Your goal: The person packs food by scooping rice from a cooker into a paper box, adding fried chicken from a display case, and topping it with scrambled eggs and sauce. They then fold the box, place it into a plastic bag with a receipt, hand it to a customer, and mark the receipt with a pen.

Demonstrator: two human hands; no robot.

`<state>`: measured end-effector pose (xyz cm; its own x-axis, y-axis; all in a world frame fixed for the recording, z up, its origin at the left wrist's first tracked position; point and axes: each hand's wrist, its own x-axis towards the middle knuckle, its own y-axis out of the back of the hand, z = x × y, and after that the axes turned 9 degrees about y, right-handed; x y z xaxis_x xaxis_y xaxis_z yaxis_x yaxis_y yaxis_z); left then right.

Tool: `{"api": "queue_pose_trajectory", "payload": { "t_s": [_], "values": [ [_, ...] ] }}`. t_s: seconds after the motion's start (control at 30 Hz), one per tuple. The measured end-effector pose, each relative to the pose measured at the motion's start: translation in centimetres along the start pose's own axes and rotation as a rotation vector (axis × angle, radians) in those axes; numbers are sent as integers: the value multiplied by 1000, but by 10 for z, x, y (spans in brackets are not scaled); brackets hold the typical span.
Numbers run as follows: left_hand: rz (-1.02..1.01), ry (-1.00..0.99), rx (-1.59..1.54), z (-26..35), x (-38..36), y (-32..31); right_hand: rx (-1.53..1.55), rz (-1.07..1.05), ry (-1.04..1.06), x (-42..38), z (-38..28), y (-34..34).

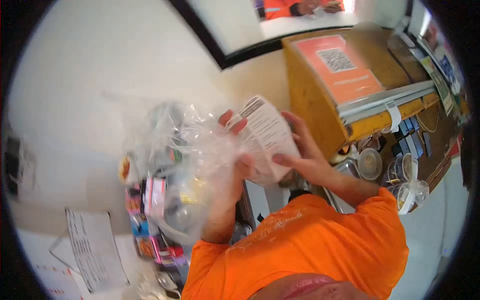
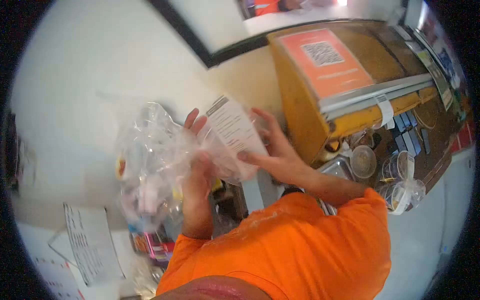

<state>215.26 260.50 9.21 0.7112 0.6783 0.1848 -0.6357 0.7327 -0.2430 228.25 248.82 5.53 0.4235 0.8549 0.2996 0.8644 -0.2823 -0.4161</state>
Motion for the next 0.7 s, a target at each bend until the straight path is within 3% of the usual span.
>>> {"api": "queue_pose_trajectory", "payload": {
  "t_s": [0.03,0.07,0.1,0.13,0.17,0.2,0.23,0.3,0.37,0.43,0.5,0.53,0.63,0.67,0.7],
  "values": [
    [-73,108,-104,2,25,-20,5,32,35,10,-15,25],
    [-282,36,469,10,48,-33,-36,144,78,21,-30,51],
    [-309,11,462,9,74,-51,-90,246,116,31,-49,75],
    [-277,-10,361,7,95,-68,-118,243,136,37,-75,90],
    [-222,-19,248,7,111,-80,152,229,108,43,-106,99],
    [-293,-118,118,7,124,-86,413,202,60,55,-129,110],
    [-250,-49,-54,7,135,-98,365,161,32,74,-144,123],
    [-238,-25,-212,-21,155,-109,108,343,-107,111,-162,146],
    [-219,-119,-103,-51,171,-125,63,215,-192,139,-177,176],
    [-128,-151,-74,-61,185,-139,54,129,-270,158,-165,184],
    [-138,-88,-307,-70,198,-146,18,320,-220,167,-144,186],
    [-203,-11,-505,-75,204,-145,-30,279,-208,169,-131,183],
    [-150,9,-591,-87,216,-140,66,396,-283,178,-106,184],
    [-168,23,-587,-82,218,-135,48,277,-294,182,-105,187],
    [-164,27,-576,-76,221,-131,54,290,-286,186,-106,184]
  ]
}}
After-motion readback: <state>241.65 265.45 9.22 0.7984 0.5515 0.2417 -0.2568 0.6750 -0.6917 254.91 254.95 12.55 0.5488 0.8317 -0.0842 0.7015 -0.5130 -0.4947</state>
